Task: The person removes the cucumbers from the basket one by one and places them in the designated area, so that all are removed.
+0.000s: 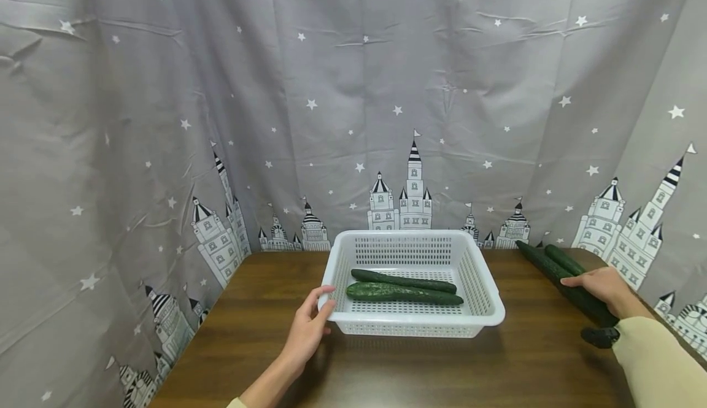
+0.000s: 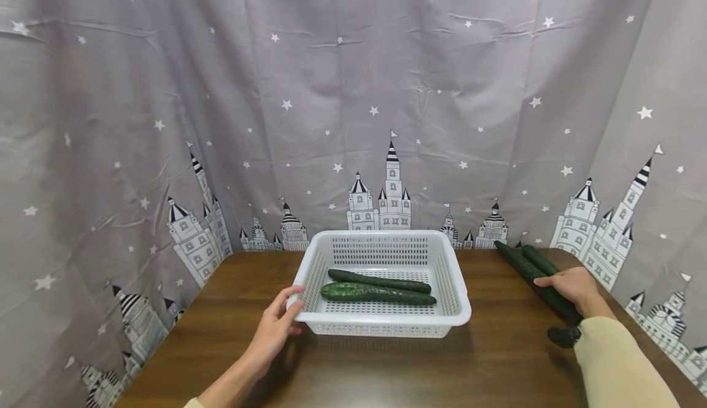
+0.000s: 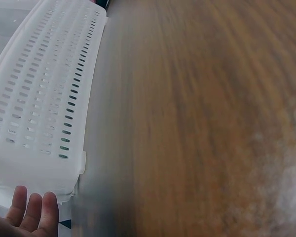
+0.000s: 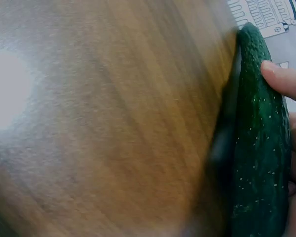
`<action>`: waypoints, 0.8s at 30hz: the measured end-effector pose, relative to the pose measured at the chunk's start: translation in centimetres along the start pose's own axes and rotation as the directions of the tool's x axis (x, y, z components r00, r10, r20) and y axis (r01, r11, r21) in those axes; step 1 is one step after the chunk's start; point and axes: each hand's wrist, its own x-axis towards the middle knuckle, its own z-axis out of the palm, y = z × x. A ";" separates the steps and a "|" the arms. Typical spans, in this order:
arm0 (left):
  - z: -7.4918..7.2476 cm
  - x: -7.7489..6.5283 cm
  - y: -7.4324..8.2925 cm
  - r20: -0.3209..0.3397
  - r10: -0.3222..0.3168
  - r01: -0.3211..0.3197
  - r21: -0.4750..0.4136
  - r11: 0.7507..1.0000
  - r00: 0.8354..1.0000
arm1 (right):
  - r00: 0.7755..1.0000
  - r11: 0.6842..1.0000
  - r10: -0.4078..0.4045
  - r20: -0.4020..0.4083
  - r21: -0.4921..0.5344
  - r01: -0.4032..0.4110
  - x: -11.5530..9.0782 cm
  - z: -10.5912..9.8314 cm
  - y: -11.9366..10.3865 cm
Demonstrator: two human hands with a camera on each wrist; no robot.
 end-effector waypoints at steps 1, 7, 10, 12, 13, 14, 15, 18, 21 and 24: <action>0.0 0.0 -0.1 0.001 0.000 0.000 -0.002 1.000 1.000 | 1.000 1.000 0.000 -0.010 -0.015 0.000 0.0 0.1 0.1; 0.2 0.0 -0.4 0.006 -0.005 0.005 -0.003 1.000 1.000 | 0.999 0.991 -0.009 -0.038 -0.131 0.004 -0.1 0.3 0.2; 0.3 -0.2 -0.6 -0.004 -0.007 0.007 -0.002 1.000 1.000 | 0.998 0.980 -0.047 -0.034 -0.196 0.039 0.1 0.2 0.1; 0.3 -0.4 -0.7 -0.007 -0.010 0.009 -0.004 1.000 1.000 | 0.997 0.970 -0.071 -0.028 -0.236 0.063 0.2 0.3 0.0; 0.3 -0.5 -0.7 -0.008 -0.013 0.013 -0.006 1.000 1.000 | 0.997 0.966 -0.073 -0.020 -0.251 0.066 0.2 0.3 0.0; 0.3 -0.6 -0.7 -0.006 -0.014 0.014 -0.008 1.000 1.000 | 0.997 0.964 -0.071 -0.013 -0.257 0.065 0.2 0.3 -0.1; 0.2 -0.6 -0.7 -0.006 -0.012 0.012 -0.008 1.000 1.000 | 0.997 0.963 -0.072 -0.008 -0.260 0.067 0.2 0.4 -0.1; 0.2 -0.5 -0.5 -0.006 -0.010 0.010 -0.006 1.000 1.000 | 0.997 0.960 -0.078 -0.009 -0.270 0.072 0.3 0.4 -0.3; 0.1 -0.1 -0.3 -0.003 -0.006 0.006 0.000 1.000 1.000 | 0.995 0.962 -0.094 -0.025 -0.261 0.085 0.4 0.3 -0.5; 0.0 0.1 -0.2 -0.002 -0.005 0.005 0.005 1.000 1.000 | 0.994 0.965 -0.103 -0.037 -0.245 0.091 0.6 0.3 -0.7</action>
